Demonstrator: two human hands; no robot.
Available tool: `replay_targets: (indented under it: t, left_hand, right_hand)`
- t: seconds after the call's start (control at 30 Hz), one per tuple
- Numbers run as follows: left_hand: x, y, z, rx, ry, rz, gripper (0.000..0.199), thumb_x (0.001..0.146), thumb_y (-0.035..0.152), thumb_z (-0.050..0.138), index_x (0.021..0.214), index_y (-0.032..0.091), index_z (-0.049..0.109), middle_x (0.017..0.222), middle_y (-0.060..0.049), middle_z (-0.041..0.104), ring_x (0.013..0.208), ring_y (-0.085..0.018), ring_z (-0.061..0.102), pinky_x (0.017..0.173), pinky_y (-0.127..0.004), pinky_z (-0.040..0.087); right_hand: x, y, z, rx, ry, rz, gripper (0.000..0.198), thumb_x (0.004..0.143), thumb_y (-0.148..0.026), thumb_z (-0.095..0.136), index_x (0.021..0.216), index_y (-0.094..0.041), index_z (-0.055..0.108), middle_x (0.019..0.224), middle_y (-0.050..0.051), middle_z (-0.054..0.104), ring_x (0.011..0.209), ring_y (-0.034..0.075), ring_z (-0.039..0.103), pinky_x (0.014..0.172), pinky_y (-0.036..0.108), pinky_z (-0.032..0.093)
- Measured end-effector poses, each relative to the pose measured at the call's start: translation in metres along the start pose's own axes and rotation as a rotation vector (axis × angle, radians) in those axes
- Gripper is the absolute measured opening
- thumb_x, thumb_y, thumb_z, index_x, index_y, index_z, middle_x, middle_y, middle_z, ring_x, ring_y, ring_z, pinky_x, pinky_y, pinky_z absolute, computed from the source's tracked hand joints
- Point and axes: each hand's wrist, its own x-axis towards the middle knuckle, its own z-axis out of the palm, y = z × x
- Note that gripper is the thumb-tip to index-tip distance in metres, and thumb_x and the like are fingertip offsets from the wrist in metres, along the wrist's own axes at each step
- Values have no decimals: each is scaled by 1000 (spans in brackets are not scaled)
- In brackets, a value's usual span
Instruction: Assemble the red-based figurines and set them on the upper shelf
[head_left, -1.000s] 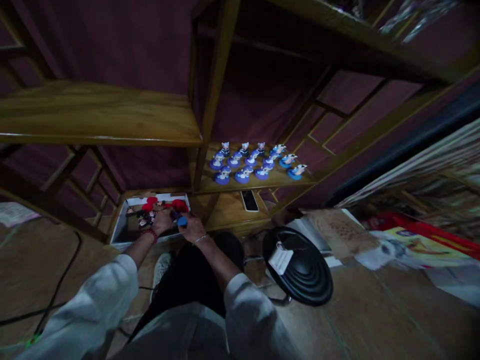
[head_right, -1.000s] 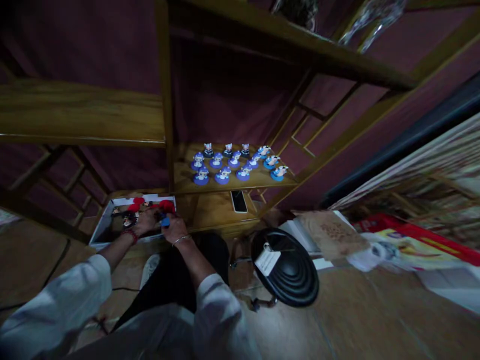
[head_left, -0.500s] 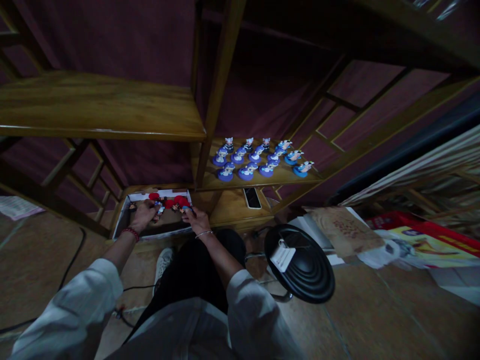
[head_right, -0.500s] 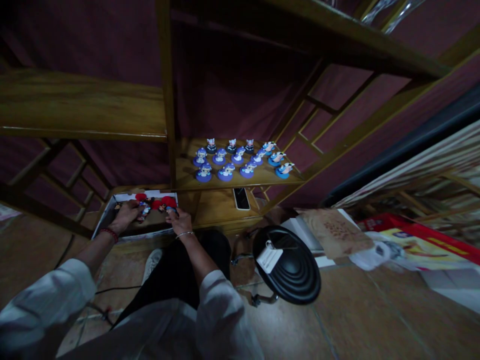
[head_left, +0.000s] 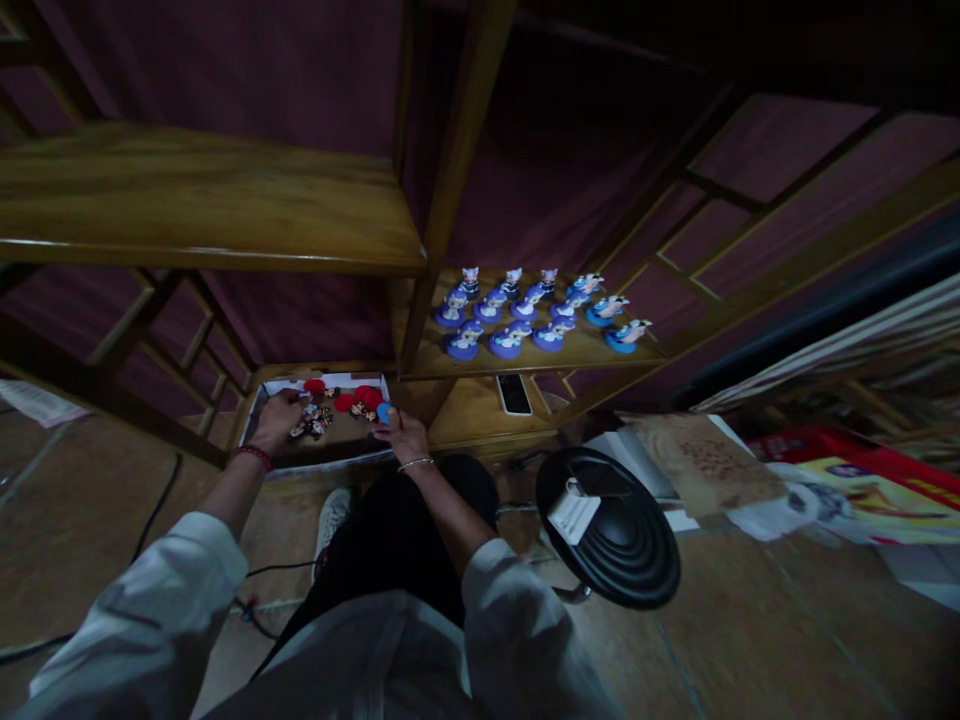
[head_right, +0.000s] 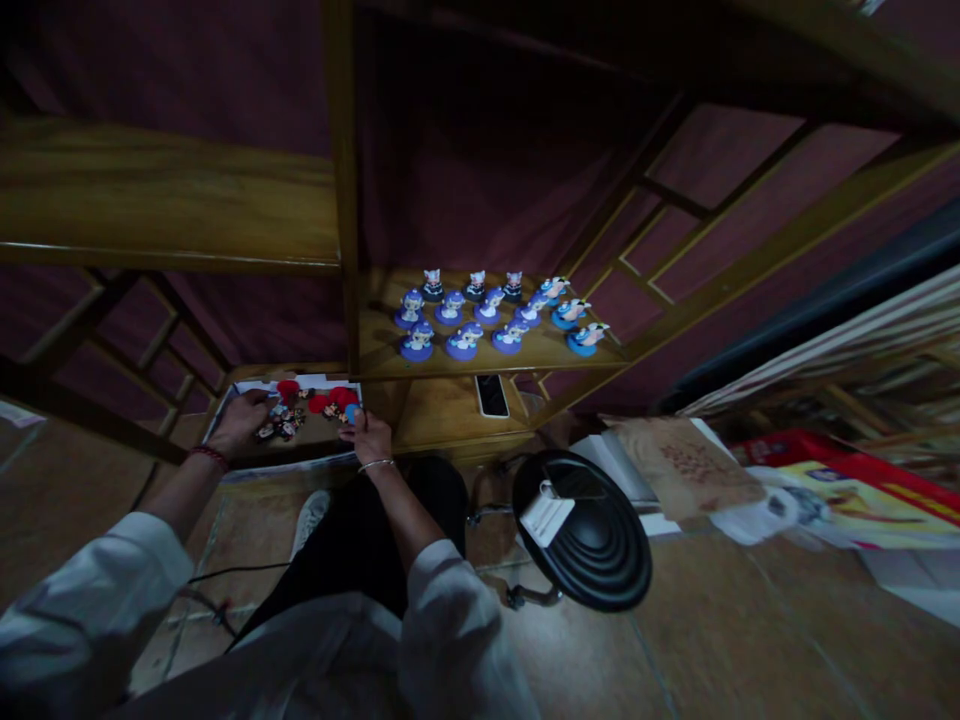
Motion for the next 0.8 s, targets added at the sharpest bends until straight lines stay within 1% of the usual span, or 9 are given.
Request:
replay_targets:
  t: [0.1, 0.2, 0.27, 0.37, 0.43, 0.53, 0.63, 0.8]
  left_hand:
    - [0, -2, -9, 134, -27, 17, 29, 76, 32, 53, 96, 16, 66, 92, -10, 71, 88, -25, 65, 72, -27, 48]
    - [-2, -4, -11, 238, -40, 28, 30, 76, 31, 51, 100, 19, 65, 97, -10, 70, 95, -26, 64, 76, -29, 47]
    - [-5, -3, -9, 294, -56, 37, 33, 77, 31, 49, 104, 18, 64, 101, -12, 69, 99, -28, 62, 79, -32, 47]
    - [-10, 1, 0, 357, -82, 62, 37, 79, 33, 48, 106, 13, 63, 106, -19, 66, 103, -33, 60, 82, -36, 46]
    - [-14, 5, 8, 378, -96, 89, 39, 81, 34, 46, 109, 11, 61, 107, -20, 65, 104, -33, 60, 83, -37, 46]
    - [-23, 12, 22, 379, -120, 143, 39, 83, 34, 44, 114, 15, 58, 107, -17, 66, 102, -30, 61, 80, -33, 46]
    - [-31, 16, 36, 370, -147, 182, 37, 83, 34, 44, 112, 16, 58, 104, -15, 68, 100, -27, 62, 78, -30, 46]
    - [-40, 21, 54, 366, -199, 235, 35, 84, 36, 43, 107, 17, 61, 102, -13, 68, 97, -26, 63, 78, -31, 46]
  right_hand:
    - [-1, 0, 2, -100, 12, 12, 34, 83, -51, 49, 77, -18, 53, 60, -1, 63, 56, 15, 68, 53, 25, 57]
    - [-3, -2, 3, -198, 13, 10, 30, 87, -45, 45, 80, -18, 54, 64, -1, 65, 55, 14, 67, 52, 23, 56]
    - [-5, -5, 4, -260, 8, 3, 27, 90, -40, 41, 83, -17, 54, 66, 0, 65, 57, 14, 68, 54, 22, 56]
    - [-8, -9, 5, -356, -1, -3, 26, 92, -35, 37, 87, -16, 55, 64, 0, 65, 58, 13, 68, 56, 21, 56]
    - [-10, -12, 6, -424, -7, -3, 26, 93, -33, 36, 87, -16, 55, 62, 0, 65, 57, 13, 68, 55, 20, 55]
    - [-13, -16, 8, -531, -13, 4, 26, 94, -32, 35, 89, -17, 56, 60, 0, 66, 55, 13, 67, 52, 18, 53]
    - [-15, -20, 10, -638, -22, 14, 29, 95, -31, 32, 94, -17, 57, 62, 1, 68, 57, 12, 68, 49, 17, 51]
    - [-17, -25, 11, -850, -54, 0, 30, 95, -31, 32, 100, -17, 58, 68, 3, 71, 63, 12, 69, 56, 17, 51]
